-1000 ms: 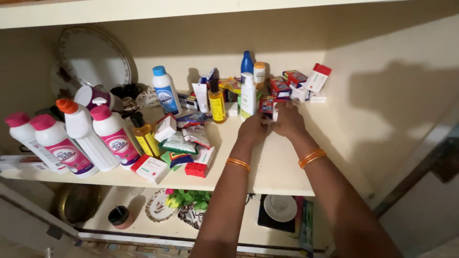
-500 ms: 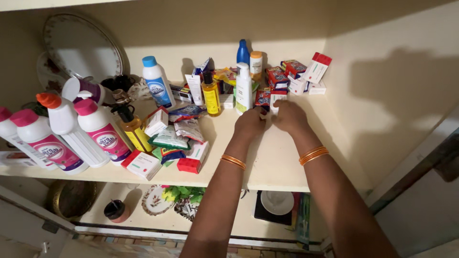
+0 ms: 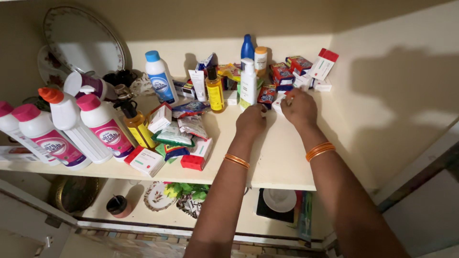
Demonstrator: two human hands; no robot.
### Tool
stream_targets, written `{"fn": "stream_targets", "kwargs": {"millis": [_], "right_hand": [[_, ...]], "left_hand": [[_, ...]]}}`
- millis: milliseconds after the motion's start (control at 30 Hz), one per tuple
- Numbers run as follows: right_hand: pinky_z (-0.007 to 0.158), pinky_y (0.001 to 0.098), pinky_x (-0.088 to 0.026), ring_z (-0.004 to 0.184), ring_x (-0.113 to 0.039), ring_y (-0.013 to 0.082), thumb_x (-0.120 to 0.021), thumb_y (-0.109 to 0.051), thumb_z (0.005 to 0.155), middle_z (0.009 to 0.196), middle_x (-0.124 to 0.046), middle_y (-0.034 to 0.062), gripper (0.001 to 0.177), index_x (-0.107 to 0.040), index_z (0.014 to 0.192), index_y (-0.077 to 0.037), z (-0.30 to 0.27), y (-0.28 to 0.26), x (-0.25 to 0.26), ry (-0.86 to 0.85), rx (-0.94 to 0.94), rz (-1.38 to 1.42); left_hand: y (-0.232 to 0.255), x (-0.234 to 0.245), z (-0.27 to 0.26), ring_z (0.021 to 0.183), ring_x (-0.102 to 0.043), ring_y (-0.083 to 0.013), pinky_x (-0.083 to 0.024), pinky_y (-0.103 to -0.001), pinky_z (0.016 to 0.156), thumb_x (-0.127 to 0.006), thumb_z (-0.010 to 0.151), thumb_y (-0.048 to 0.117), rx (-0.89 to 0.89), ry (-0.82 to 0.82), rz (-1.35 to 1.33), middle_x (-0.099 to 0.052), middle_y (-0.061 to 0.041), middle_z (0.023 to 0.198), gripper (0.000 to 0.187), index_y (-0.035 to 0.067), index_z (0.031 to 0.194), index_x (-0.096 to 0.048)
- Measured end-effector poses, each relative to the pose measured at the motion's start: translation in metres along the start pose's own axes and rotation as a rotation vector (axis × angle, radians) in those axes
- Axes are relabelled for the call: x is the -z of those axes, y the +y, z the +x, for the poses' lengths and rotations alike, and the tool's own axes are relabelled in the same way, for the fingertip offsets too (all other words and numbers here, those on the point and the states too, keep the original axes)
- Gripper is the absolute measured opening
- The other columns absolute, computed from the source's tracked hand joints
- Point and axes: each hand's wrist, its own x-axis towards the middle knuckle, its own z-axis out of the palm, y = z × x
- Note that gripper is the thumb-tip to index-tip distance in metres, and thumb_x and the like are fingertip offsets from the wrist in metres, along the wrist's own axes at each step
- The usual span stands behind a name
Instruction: The person opens a mirrored cupboard and rearranges items on the shelves. They pick up and place back various bottles, boxes, and sachets, including laundry detergent and personal care products, to tidy the space.
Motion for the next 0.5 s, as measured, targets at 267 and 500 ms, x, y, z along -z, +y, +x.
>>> {"fn": "stream_targets", "kwargs": {"millis": [267,500], "right_hand": [[0.112,0.0567,-0.033,0.143,-0.033,0.0414,-0.089,-0.040,0.067,0.152,-0.036,0.0179,0.096,-0.042,0.147,-0.014,0.012,0.005,-0.012,-0.203,0.020,-0.181],[0.108,0.0480,-0.044,0.134,-0.044,0.0427,-0.093,-0.034,0.058,0.144,-0.044,0.0227,0.101,-0.046,0.143,-0.008,0.003,-0.006,0.014,-0.204,-0.036,-0.050]], "left_hand": [[0.004,0.003,0.000,0.108,-0.067,-0.0310,-0.054,-0.042,0.090,-0.070,0.085,0.019,0.006,-0.027,0.021,-0.070,-0.010,0.118,0.028,0.018,0.113,-0.070],[-0.003,-0.008,0.008,0.106,-0.068,-0.0330,-0.054,-0.044,0.088,-0.068,0.087,0.024,-0.035,-0.014,-0.055,-0.072,-0.014,0.113,0.033,0.012,0.117,-0.066]]}}
